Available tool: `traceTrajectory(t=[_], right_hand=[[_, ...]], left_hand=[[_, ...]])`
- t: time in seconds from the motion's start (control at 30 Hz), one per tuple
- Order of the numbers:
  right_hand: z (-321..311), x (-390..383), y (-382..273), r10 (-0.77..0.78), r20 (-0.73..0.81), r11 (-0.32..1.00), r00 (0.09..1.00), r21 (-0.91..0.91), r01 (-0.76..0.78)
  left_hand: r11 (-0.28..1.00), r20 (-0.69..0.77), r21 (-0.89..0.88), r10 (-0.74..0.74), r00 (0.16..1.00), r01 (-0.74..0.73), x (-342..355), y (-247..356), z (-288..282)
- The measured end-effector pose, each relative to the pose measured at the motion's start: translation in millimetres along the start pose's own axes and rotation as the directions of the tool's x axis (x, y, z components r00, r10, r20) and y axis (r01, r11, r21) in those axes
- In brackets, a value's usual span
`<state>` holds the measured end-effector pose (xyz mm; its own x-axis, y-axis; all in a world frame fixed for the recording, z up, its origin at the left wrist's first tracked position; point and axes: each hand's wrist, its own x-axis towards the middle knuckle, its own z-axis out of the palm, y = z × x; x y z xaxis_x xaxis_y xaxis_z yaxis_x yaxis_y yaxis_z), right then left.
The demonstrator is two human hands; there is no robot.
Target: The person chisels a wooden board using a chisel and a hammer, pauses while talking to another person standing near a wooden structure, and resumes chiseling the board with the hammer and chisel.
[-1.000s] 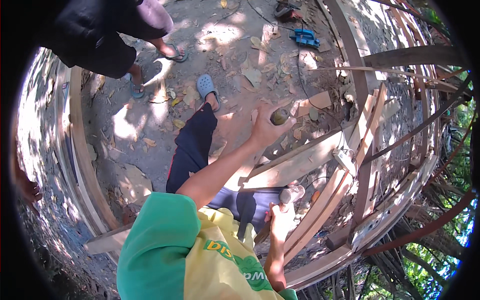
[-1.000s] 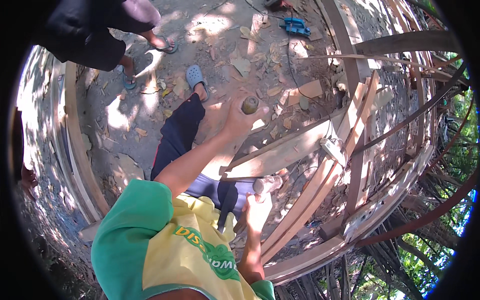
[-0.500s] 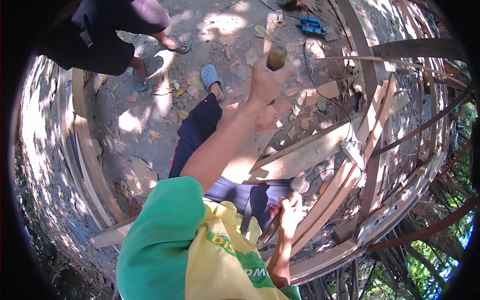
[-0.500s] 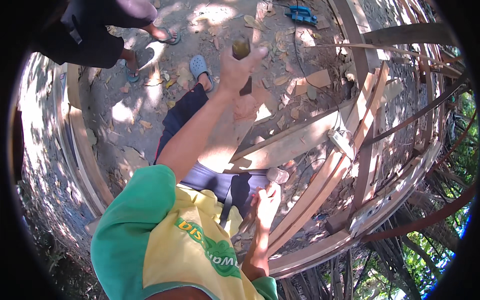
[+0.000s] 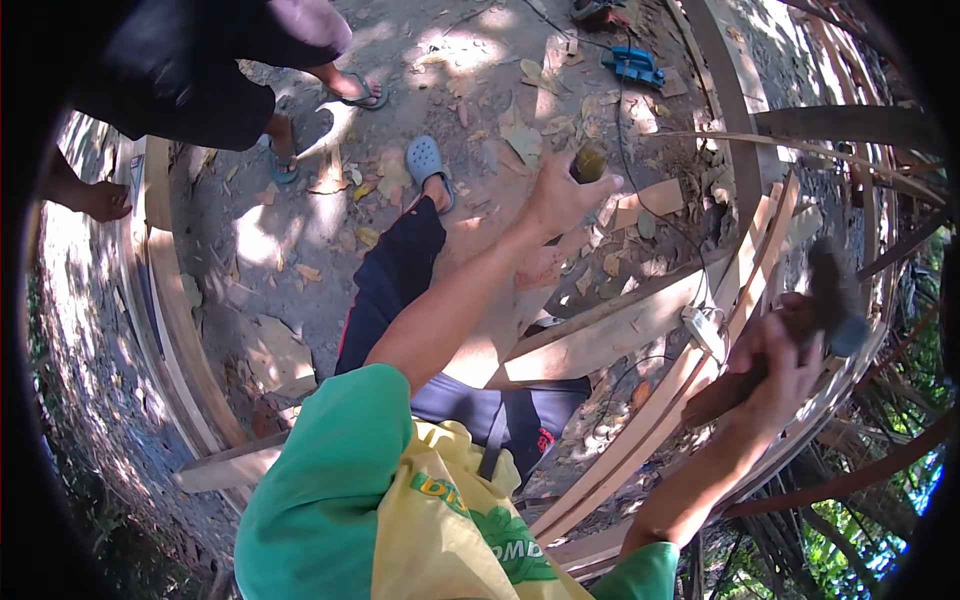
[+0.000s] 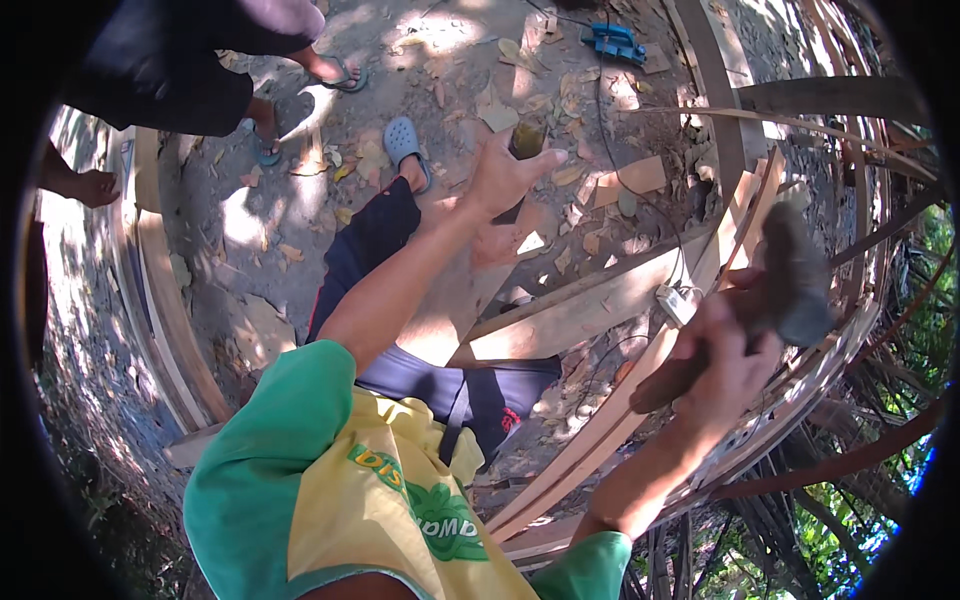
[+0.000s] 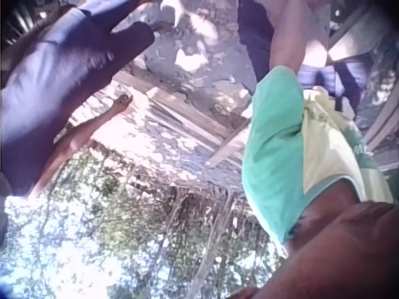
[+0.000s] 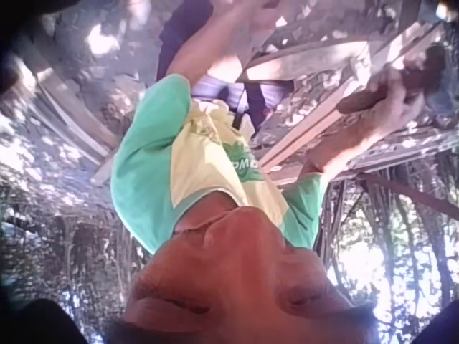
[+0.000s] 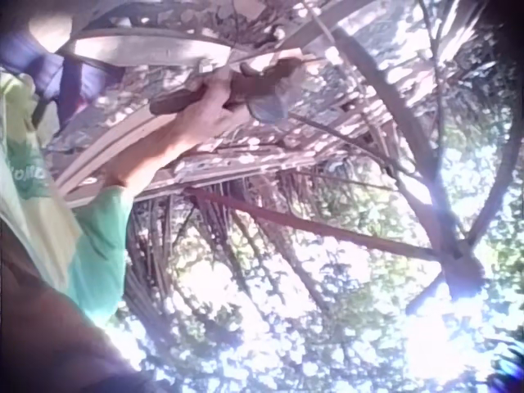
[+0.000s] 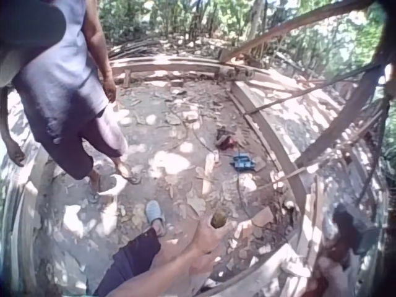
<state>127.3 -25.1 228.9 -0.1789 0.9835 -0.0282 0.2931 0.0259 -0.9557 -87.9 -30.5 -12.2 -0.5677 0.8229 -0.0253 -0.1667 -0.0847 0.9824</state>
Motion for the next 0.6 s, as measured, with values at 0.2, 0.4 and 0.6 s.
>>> traceTrajectory(t=[0.2, 0.4, 0.6], right_hand=[[-29, 164, -101, -0.461, 0.042, 0.840, 0.886, 0.341, 0.421], [93, 76, 72, -0.050, 0.315, 0.643, 0.948, -0.716, 0.272], [58, 130, -60, -0.093, 0.189, 0.826, 0.978, -0.534, 0.182]], left_hand=[[0.996, 0.051, -0.093, 0.004, 0.999, 0.000, 9, 7, 27], [0.988, 0.122, -0.073, -0.125, 0.985, 0.134, -6, -4, 22], [0.994, 0.118, 0.007, -0.113, 0.987, 0.113, 21, -16, 8]])
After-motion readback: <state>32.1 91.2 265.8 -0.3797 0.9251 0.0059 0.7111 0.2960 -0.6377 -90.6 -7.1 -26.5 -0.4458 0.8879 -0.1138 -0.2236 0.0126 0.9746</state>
